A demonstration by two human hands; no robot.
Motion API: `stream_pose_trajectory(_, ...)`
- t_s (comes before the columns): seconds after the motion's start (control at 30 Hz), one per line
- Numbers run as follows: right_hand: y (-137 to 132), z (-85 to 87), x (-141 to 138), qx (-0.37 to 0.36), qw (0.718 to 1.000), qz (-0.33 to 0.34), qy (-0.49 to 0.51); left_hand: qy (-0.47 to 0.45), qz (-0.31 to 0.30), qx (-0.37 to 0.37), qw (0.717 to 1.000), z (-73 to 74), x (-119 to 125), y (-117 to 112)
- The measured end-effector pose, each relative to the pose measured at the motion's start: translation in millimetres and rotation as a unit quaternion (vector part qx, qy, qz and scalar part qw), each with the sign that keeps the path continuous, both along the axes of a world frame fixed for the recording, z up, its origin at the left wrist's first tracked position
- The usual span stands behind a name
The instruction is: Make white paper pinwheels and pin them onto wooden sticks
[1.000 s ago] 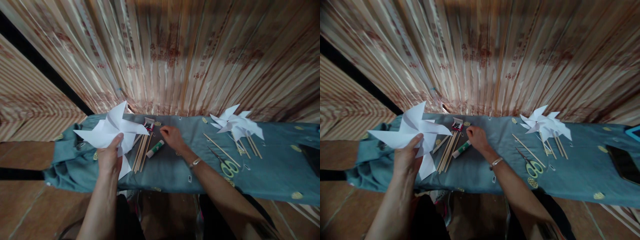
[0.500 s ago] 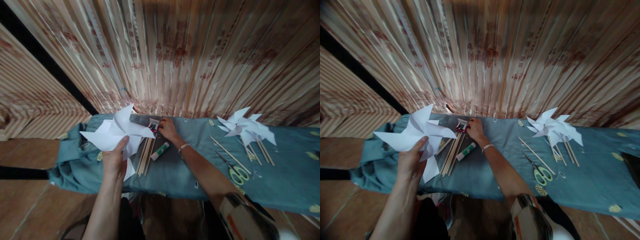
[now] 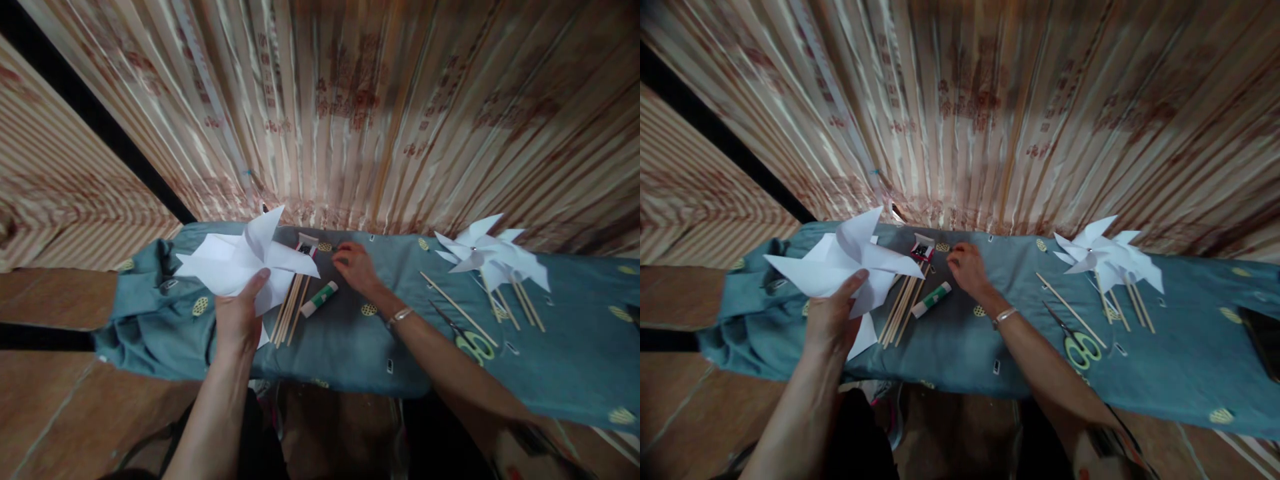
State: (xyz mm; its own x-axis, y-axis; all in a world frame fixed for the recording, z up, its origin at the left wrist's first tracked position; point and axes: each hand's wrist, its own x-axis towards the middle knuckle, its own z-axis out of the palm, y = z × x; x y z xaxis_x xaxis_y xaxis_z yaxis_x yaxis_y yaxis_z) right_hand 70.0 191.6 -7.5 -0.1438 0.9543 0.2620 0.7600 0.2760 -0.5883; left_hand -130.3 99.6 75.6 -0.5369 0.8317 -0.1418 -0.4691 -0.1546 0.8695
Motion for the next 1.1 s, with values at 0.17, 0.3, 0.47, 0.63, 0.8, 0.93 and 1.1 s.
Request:
stream_pose_trajectory(0.17, -71, 19.2, 42, -0.039, 0.978, 0.026, 0.202, -0.004, -0.037, -0.005, 0.999, -2.9, 14, -2)
stream_pose_trajectory(0.3, -121, 48.3, 50, -0.181, 0.871, -0.019, 0.456, 0.018, -0.106, -0.027, 0.994, -15.8, 35, -8)
stream_pose_trajectory(0.47, -151, 80.8, 43, -0.191, 0.795, -0.058, 0.574, 0.050, -0.187, -0.055, 0.980, -34.4, 68, -12)
stream_pose_trajectory(0.63, -161, 77.6, 43, -0.172, 0.764, -0.051, 0.619, 0.020, -0.220, -0.083, 0.972, -42.7, 96, -15)
stream_pose_trajectory(0.8, -163, 68.6, 57, -0.127, 0.806, -0.050, 0.576, 0.010, -0.261, -0.118, 0.958, -49.1, 113, -19)
stream_pose_trajectory(0.93, -168, 73.3, 68, -0.059, 0.875, -0.034, 0.480, 0.018, -0.266, -0.125, 0.956, -50.6, 117, -20)
stream_pose_trajectory(1.1, -174, 75.0, 73, -0.016, 0.924, -0.024, 0.380, 0.028, -0.261, -0.126, 0.957, -45.7, 120, -23)
